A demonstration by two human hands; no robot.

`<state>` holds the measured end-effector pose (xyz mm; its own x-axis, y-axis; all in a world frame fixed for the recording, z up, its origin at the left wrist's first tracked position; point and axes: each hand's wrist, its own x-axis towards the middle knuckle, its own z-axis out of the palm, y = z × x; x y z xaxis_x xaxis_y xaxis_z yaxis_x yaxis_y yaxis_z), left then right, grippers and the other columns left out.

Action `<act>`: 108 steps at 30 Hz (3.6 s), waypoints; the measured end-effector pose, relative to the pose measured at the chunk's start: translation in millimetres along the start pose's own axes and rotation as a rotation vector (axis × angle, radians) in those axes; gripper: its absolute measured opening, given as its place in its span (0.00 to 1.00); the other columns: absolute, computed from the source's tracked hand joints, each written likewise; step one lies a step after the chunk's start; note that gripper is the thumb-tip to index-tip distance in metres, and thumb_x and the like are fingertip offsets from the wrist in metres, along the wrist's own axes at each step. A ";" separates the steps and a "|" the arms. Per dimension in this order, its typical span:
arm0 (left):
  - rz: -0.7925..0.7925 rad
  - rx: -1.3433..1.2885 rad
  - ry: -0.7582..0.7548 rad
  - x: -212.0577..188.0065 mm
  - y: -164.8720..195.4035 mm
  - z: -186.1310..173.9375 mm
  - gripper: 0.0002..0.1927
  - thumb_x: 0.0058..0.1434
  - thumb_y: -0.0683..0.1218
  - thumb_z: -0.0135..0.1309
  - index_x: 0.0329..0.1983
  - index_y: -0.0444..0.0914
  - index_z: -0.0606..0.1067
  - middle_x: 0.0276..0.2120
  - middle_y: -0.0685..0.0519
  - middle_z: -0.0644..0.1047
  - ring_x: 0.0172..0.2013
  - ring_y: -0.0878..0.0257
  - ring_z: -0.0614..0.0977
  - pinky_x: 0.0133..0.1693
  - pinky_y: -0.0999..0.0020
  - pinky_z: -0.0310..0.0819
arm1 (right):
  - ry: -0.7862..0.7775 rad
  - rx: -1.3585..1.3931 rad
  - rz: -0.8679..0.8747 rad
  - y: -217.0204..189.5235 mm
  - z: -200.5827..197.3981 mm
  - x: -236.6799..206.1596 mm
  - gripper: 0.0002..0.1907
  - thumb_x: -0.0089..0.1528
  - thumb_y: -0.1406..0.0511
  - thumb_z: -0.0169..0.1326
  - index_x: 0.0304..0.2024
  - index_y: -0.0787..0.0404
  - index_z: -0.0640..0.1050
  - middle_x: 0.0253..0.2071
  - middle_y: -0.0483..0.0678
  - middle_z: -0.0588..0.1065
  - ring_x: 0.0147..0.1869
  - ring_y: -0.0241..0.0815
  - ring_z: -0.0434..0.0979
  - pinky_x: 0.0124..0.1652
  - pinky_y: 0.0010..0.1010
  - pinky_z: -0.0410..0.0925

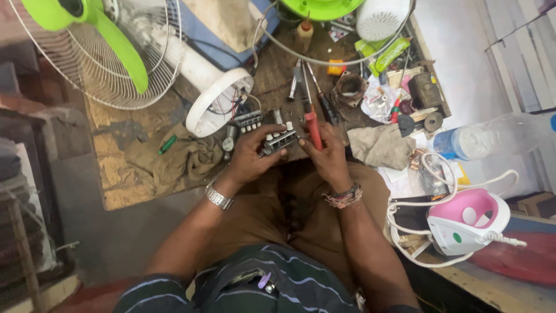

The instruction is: The person uses pliers and a screwdriver to disassemble a small electrical component on a cluttered workbench. They remove parts, adjust internal elements, and reassemble the component while handling wires and small metal pieces.

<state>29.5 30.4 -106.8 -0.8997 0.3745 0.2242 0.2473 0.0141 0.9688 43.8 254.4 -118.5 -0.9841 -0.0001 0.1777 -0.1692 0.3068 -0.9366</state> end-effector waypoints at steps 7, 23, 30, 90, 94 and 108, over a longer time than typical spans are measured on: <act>-0.147 0.020 0.043 -20.1 -14.5 -6.8 0.23 0.62 0.41 0.64 0.60 0.36 0.74 0.46 0.53 0.80 0.47 0.69 0.81 0.49 0.73 0.77 | -0.117 -0.157 -0.081 9.5 8.8 -3.4 0.15 0.58 0.69 0.67 0.47 0.66 0.81 0.45 0.49 0.73 0.50 0.44 0.73 0.50 0.32 0.67; -0.505 -0.523 0.032 -16.5 -33.9 -10.3 0.27 0.60 0.37 0.60 0.62 0.35 0.68 0.46 0.52 0.78 0.41 0.65 0.82 0.38 0.72 0.79 | -0.132 -0.311 -0.015 10.0 9.5 0.6 0.22 0.53 0.70 0.71 0.51 0.62 0.84 0.42 0.52 0.73 0.50 0.47 0.75 0.51 0.35 0.68; -0.278 -0.355 0.092 0.0 -47.2 -11.6 0.23 0.59 0.34 0.62 0.58 0.35 0.72 0.47 0.55 0.77 0.47 0.68 0.78 0.49 0.72 0.75 | 0.030 -0.421 0.042 24.8 27.6 17.0 0.24 0.51 0.61 0.73 0.48 0.58 0.84 0.45 0.54 0.74 0.48 0.53 0.77 0.47 0.42 0.70; 0.046 0.362 -0.005 22.1 -94.9 -31.1 0.16 0.56 0.40 0.63 0.49 0.37 0.79 0.48 0.46 0.82 0.50 0.50 0.83 0.53 0.60 0.75 | 0.060 -0.641 -0.093 -19.1 18.8 -92.9 0.27 0.58 0.69 0.61 0.61 0.54 0.77 0.62 0.55 0.73 0.53 0.59 0.76 0.51 0.45 0.71; 0.108 0.372 -0.022 22.3 -97.1 -32.4 0.17 0.56 0.39 0.61 0.50 0.37 0.79 0.49 0.46 0.82 0.51 0.50 0.83 0.54 0.60 0.75 | 0.035 -0.674 -0.055 -19.1 20.0 -93.2 0.27 0.57 0.69 0.62 0.60 0.54 0.78 0.62 0.56 0.73 0.52 0.60 0.75 0.50 0.45 0.71; 0.106 0.371 -0.019 22.7 -97.8 -34.0 0.18 0.55 0.38 0.61 0.51 0.37 0.79 0.49 0.47 0.82 0.51 0.50 0.83 0.54 0.59 0.76 | 0.013 -0.637 -0.068 -14.6 18.5 -93.8 0.28 0.58 0.70 0.60 0.62 0.54 0.76 0.64 0.57 0.72 0.54 0.60 0.77 0.53 0.46 0.70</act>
<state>-27.3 6.0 -192.9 -0.8562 0.4086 0.3162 0.4554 0.3077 0.8354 137.6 232.4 -127.1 -0.9709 -0.0290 0.2379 -0.1616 0.8123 -0.5604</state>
